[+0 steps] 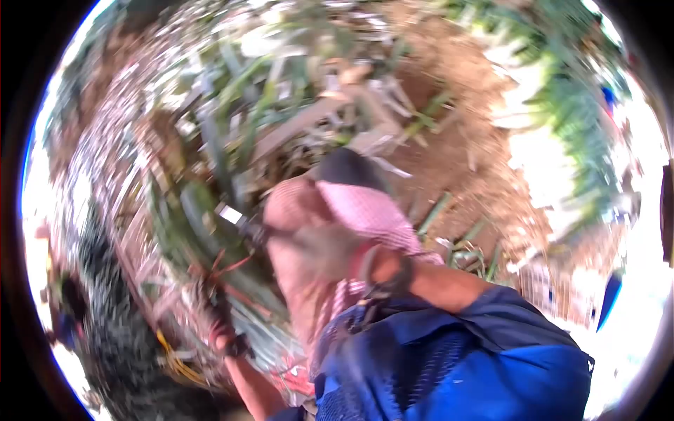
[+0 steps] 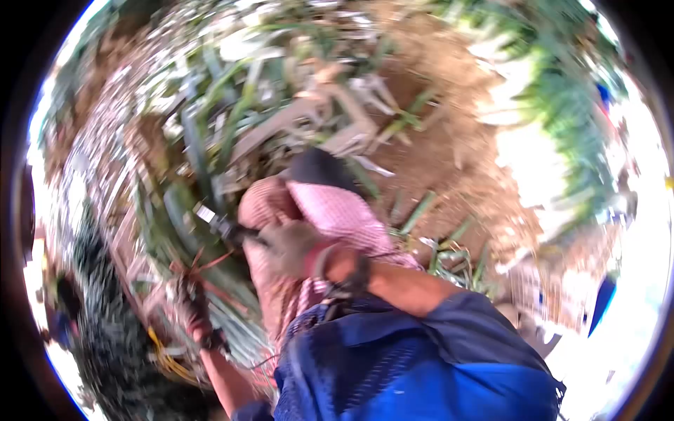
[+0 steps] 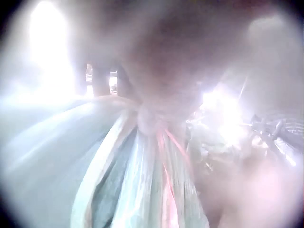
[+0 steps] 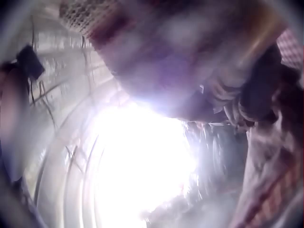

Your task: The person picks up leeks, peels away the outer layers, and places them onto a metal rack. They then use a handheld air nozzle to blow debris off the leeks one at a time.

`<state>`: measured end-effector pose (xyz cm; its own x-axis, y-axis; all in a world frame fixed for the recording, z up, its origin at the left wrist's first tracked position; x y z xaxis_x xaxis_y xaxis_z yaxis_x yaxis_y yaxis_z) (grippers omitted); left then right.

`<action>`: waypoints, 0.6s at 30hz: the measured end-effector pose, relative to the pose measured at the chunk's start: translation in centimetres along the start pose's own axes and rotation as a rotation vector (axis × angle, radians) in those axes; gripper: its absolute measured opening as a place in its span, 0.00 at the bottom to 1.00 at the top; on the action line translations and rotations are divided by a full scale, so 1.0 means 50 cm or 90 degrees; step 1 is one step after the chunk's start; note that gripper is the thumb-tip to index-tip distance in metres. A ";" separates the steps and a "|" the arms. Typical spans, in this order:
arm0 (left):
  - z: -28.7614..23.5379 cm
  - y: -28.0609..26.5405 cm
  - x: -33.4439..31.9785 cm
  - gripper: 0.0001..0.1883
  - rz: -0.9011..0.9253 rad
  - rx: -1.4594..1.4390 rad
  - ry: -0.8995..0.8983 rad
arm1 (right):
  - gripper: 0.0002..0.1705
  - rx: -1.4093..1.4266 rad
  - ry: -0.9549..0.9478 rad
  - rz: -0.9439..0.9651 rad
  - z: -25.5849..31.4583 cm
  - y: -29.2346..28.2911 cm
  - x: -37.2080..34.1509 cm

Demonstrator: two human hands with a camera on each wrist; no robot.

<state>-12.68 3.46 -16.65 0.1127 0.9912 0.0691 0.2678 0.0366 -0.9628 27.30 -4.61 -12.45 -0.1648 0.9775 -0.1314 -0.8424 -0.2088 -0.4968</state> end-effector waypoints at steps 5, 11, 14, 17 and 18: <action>0.092 0.050 0.039 0.21 0.052 -0.099 -0.094 | 0.34 -0.056 -0.022 0.145 0.051 0.025 -0.068; 0.114 0.069 0.105 0.09 0.253 -0.233 -0.174 | 0.20 -0.055 -0.055 0.171 0.022 -0.056 -0.125; 0.181 0.112 0.146 0.09 0.245 -0.181 -0.148 | 0.18 0.039 -0.051 0.092 -0.036 -0.089 -0.147; 0.180 0.103 0.147 0.07 0.252 -0.064 -0.122 | 0.19 0.118 -0.015 0.071 -0.069 -0.130 -0.159; 0.191 0.123 0.139 0.07 0.303 -0.404 -0.309 | 0.18 0.155 -0.010 0.043 -0.083 -0.131 -0.162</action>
<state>-19.37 11.77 -24.56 -0.0292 0.8338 -0.5514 0.7859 -0.3217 -0.5280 36.29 -11.27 -11.69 -0.2312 0.9623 -0.1434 -0.9274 -0.2626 -0.2665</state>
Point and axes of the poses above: each hand's wrist, its own x-axis towards the middle knuckle, its own y-axis out of the palm, z = x × y, the point moved 4 cm from there along x, towards the middle knuckle, and after that the axes turned 10 degrees about -y, right-handed, at the moved point
